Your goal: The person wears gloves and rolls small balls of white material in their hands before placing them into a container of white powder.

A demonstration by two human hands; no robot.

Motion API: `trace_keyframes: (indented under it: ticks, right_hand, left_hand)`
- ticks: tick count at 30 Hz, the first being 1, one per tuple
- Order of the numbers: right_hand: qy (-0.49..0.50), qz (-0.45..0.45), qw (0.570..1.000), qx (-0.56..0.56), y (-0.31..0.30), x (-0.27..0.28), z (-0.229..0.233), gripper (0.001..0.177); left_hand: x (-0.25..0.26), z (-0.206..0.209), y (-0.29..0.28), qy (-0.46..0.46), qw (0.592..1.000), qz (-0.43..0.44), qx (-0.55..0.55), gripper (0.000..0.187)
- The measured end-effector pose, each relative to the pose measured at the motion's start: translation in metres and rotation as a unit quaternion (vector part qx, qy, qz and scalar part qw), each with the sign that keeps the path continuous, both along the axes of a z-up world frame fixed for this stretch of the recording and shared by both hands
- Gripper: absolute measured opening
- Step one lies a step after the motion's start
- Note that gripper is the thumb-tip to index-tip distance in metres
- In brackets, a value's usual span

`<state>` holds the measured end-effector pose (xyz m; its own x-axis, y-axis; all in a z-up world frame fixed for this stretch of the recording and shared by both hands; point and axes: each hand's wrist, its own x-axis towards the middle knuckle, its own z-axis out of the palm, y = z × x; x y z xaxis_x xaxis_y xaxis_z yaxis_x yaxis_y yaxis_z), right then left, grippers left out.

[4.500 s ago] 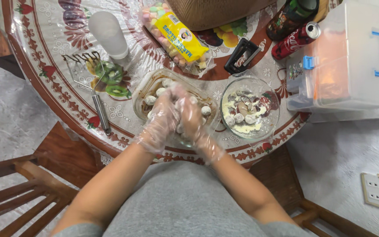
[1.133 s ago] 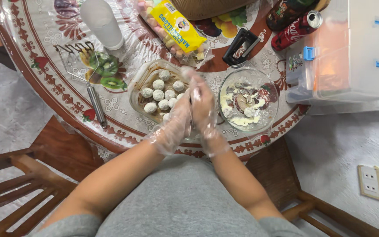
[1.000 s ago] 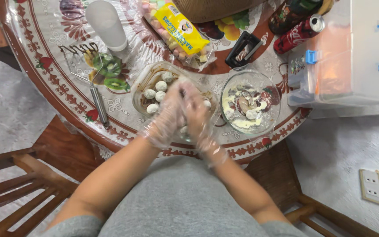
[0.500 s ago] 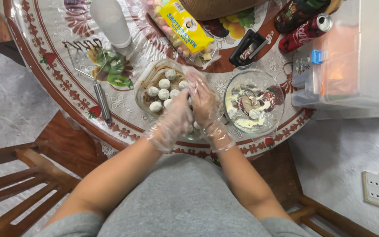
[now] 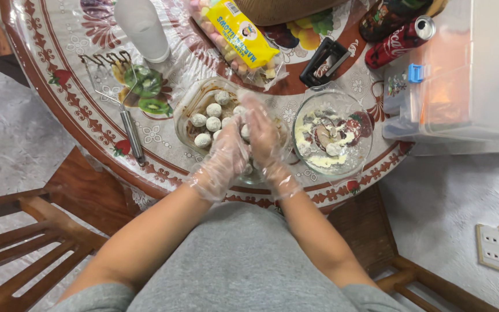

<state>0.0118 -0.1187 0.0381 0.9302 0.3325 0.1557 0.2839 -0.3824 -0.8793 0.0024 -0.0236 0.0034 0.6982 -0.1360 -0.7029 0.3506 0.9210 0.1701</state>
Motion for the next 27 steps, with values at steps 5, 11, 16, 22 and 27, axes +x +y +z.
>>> trace_keyframes:
  ticks: [5,11,16,22,27]
  right_hand:
    - [-0.016,0.069,0.993,0.099,0.008,-0.021,0.005,0.047]
    - [0.103,0.029,0.994,0.017,0.006,-0.021,0.012,0.049]
    - [0.045,0.023,0.995,0.09,-0.014,-0.004,0.026,0.048]
    - [0.04,-0.072,0.995,0.05,-0.043,-0.008,0.041,0.039]
    - [0.138,-0.159,0.976,0.06,-0.105,-0.003,0.045,0.042]
  left_hand:
    - [-0.004,0.015,-0.001,-0.026,0.999,-0.022,0.028,0.032]
    - [-0.007,0.022,0.01,0.013,0.996,-0.058,0.073,0.033]
    - [0.016,-0.025,0.05,-0.183,0.98,0.034,0.073,0.023]
    - [0.022,-0.024,0.063,-0.098,0.961,0.065,0.251,0.036]
    - [0.037,-0.058,0.065,-0.122,0.958,0.147,0.212,0.038]
